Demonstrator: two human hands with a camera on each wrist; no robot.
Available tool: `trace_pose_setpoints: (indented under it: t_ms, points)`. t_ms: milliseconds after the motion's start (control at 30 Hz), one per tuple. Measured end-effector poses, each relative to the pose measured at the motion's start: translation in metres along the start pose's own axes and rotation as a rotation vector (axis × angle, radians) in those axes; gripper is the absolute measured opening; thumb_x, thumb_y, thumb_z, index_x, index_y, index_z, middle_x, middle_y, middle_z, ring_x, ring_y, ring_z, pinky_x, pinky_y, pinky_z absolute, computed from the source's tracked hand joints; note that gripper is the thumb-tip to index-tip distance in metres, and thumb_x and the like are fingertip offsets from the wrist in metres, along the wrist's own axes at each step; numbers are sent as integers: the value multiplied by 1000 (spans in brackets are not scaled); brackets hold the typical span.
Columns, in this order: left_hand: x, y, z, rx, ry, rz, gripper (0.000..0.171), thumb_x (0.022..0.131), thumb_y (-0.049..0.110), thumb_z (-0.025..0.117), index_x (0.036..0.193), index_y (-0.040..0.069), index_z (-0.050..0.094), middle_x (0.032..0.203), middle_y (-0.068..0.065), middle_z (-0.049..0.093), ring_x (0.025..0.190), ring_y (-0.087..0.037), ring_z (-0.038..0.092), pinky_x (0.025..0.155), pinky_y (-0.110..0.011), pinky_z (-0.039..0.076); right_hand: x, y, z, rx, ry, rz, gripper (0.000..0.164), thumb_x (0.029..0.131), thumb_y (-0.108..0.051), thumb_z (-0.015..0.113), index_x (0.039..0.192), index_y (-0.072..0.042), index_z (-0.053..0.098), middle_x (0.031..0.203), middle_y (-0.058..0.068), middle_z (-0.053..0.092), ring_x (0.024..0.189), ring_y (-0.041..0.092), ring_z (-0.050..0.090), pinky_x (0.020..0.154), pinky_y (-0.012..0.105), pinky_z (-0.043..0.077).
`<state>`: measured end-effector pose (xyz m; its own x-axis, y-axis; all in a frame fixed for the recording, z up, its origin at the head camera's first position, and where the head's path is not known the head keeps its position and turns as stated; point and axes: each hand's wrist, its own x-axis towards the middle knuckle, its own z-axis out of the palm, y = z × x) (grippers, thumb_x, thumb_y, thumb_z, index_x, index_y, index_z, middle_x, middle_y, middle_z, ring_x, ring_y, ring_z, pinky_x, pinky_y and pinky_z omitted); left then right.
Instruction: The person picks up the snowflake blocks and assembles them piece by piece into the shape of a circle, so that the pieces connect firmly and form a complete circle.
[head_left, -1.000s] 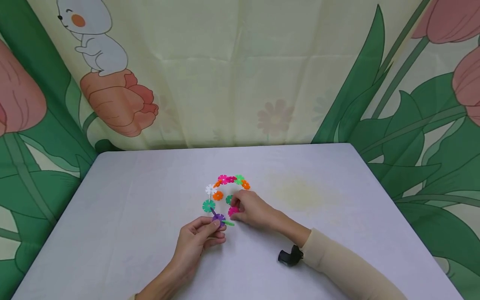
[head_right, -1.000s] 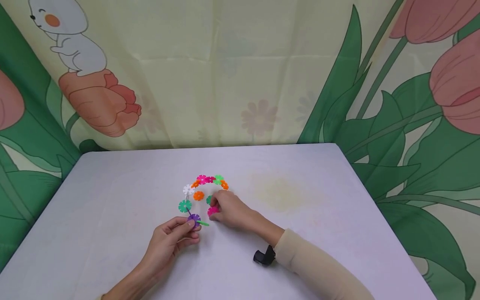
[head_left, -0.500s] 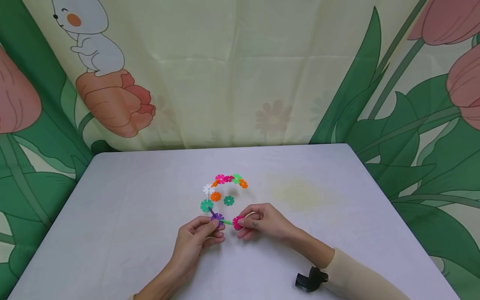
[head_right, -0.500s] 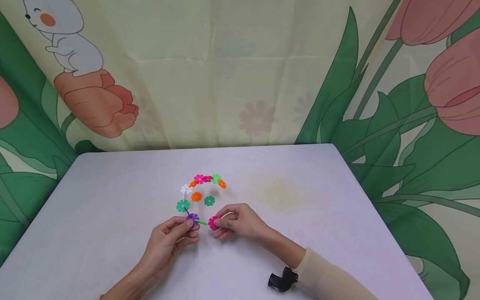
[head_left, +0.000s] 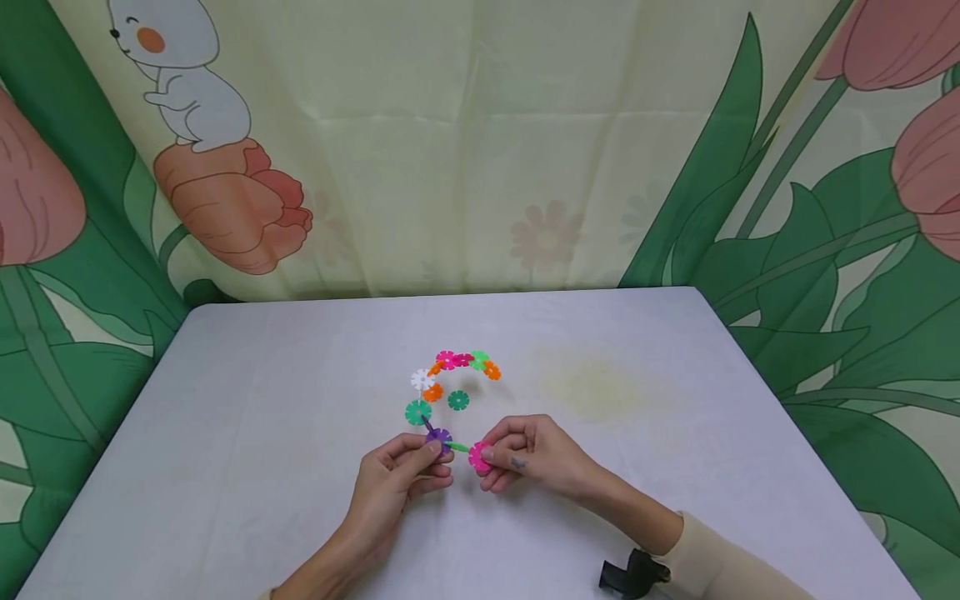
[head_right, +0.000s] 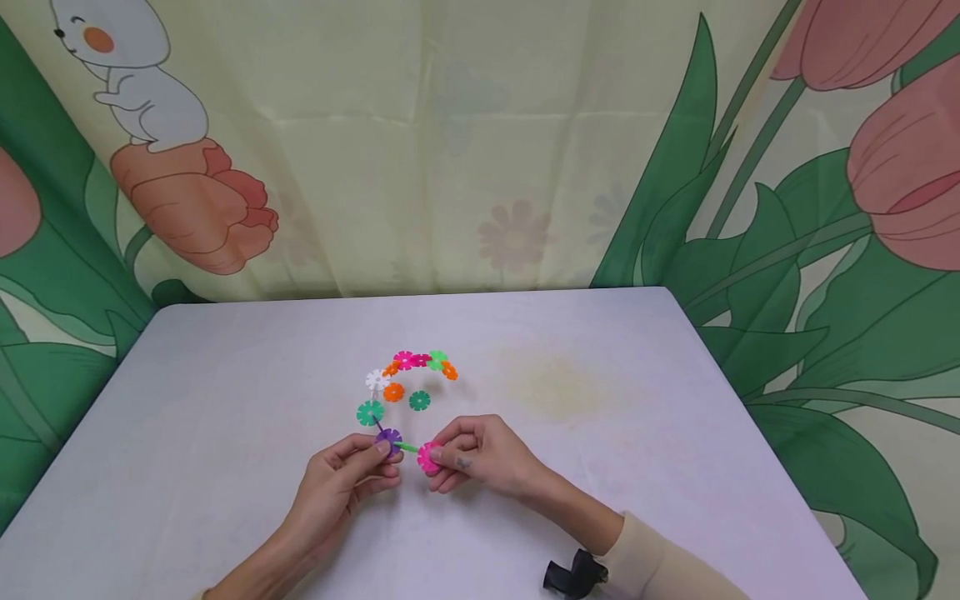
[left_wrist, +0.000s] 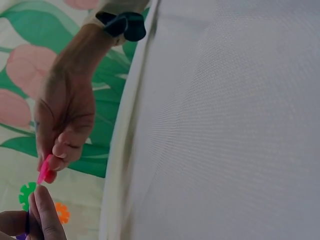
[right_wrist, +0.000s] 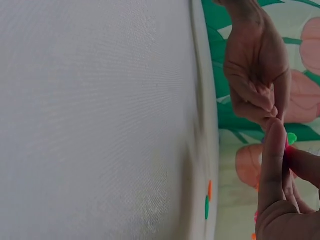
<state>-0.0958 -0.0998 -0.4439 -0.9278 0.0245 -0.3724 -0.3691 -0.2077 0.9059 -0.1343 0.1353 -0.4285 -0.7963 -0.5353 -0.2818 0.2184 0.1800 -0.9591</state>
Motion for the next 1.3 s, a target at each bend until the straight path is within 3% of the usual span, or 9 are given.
trace_pose_setpoints:
  t_ms: [133,400,933,1300]
  points:
    - [0,0,-1,4,-3,-5,29,98,21,78,114,-1,70,96,-9,81,90,-25,80,83,-33,69,0,1,0,-21,-13,-19,24,100,-16,74,115,2,71,102,27,79,79,18,80,80,32,69]
    - [-2,0,-2,2,-51,15,29,97,20,78,113,-3,69,98,-10,82,84,-23,80,83,-33,69,1,-2,-1,-76,-1,-35,24,99,-17,76,113,0,67,97,16,82,79,20,81,80,30,68]
    - [-6,-2,-4,-2,-96,-3,24,99,15,76,112,-3,67,95,-8,82,81,-18,79,84,-33,69,0,-1,3,-64,-18,-57,19,98,-13,76,108,3,70,96,19,82,73,14,79,76,33,69]
    - [-5,-2,-5,-9,-81,-11,23,98,16,77,110,-1,67,97,-10,82,81,-18,79,84,-33,69,0,-3,8,-43,-4,-73,20,98,-13,77,106,4,70,99,27,80,72,15,80,76,35,69]
